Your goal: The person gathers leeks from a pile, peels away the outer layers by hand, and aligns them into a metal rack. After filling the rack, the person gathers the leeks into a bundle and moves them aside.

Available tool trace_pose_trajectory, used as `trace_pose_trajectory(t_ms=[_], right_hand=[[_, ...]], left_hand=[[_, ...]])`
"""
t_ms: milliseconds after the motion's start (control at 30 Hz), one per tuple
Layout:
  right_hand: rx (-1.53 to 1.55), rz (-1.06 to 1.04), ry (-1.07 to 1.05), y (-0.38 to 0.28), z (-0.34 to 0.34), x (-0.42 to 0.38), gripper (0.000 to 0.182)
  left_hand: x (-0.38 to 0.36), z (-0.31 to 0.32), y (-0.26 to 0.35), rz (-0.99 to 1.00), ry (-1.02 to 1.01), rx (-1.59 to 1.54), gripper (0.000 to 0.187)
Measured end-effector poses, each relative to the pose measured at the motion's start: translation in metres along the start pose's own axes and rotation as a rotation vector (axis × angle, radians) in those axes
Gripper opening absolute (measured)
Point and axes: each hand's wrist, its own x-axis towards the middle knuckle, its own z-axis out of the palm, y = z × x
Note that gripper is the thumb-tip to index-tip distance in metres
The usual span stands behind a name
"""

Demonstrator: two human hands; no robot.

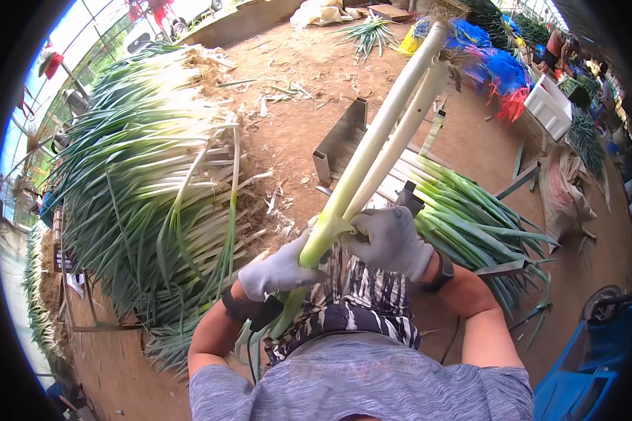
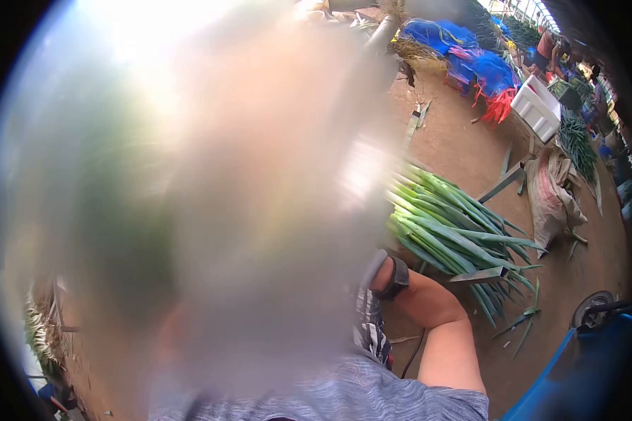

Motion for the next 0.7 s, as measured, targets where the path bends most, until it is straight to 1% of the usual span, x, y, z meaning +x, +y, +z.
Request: trace_pose_trajectory(t_ms=[33,133,167,233,267,333,367,433,467,500,533,567,600,667,700], right_hand=[[-0.044,-0.004,0.036,-0.001,-0.004,-0.001,0.018],[-0.167,0.004,-0.019,0.007,-0.020,-0.002,0.018],[-0.174,-0.009,-0.009,0.015,-0.021,-0.006,0.015],[-0.358,0.033,0.073,0.044,-0.029,-0.012,0.013],[-0.453,0.058,0.113,0.059,-0.039,-0.014,0.012],[-0.493,0.129,0.197,0.082,-0.078,-0.019,0.011],[-0.584,0.219,0.231,0.093,-0.100,-0.021,0.012],[-0.782,0.374,0.308,0.106,-0.157,-0.023,0.014],[-0.820,0.528,0.387,0.127,-0.194,-0.029,0.019],[-0.879,0.747,0.482,0.147,-0.236,-0.037,0.026],[-0.804,0.756,0.584,0.188,-0.288,-0.061,0.033],[-0.802,0.826,0.693,0.219,-0.335,-0.088,0.039],[-0.832,1.029,0.689,0.255,-0.385,-0.122,0.037],[-1.051,1.348,0.506,0.333,-0.458,-0.190,0.042],[-1.039,1.223,0.558,0.304,-0.432,-0.170,0.045]], left_hand=[[-0.001,0.000,0.005,0.006,-0.015,-0.068,0.073],[0.009,-0.005,0.002,-0.010,-0.189,-0.021,0.077],[0.012,-0.005,-0.003,-0.010,-0.198,-0.006,0.076],[0.018,-0.002,-0.014,-0.011,-0.222,0.026,0.074],[0.017,0.001,-0.013,-0.066,-0.245,-0.008,0.074],[0.015,0.009,-0.011,-0.176,-0.299,-0.073,0.073],[0.016,0.013,-0.024,-0.150,-0.300,-0.117,0.072],[0.016,0.018,-0.026,-0.212,-0.317,-0.074,0.073],[0.015,0.021,-0.027,-0.244,-0.322,-0.056,0.073],[0.014,0.025,-0.039,-0.152,-0.300,-0.091,0.074],[0.015,0.027,-0.045,-0.143,-0.283,-0.068,0.074],[0.016,0.029,-0.049,-0.134,-0.262,-0.046,0.075],[0.016,0.031,-0.051,-0.125,-0.241,-0.024,0.076],[0.019,0.037,-0.042,-0.138,-0.213,-0.024,0.081],[0.021,0.040,-0.034,-0.161,-0.202,-0.013,0.083]])
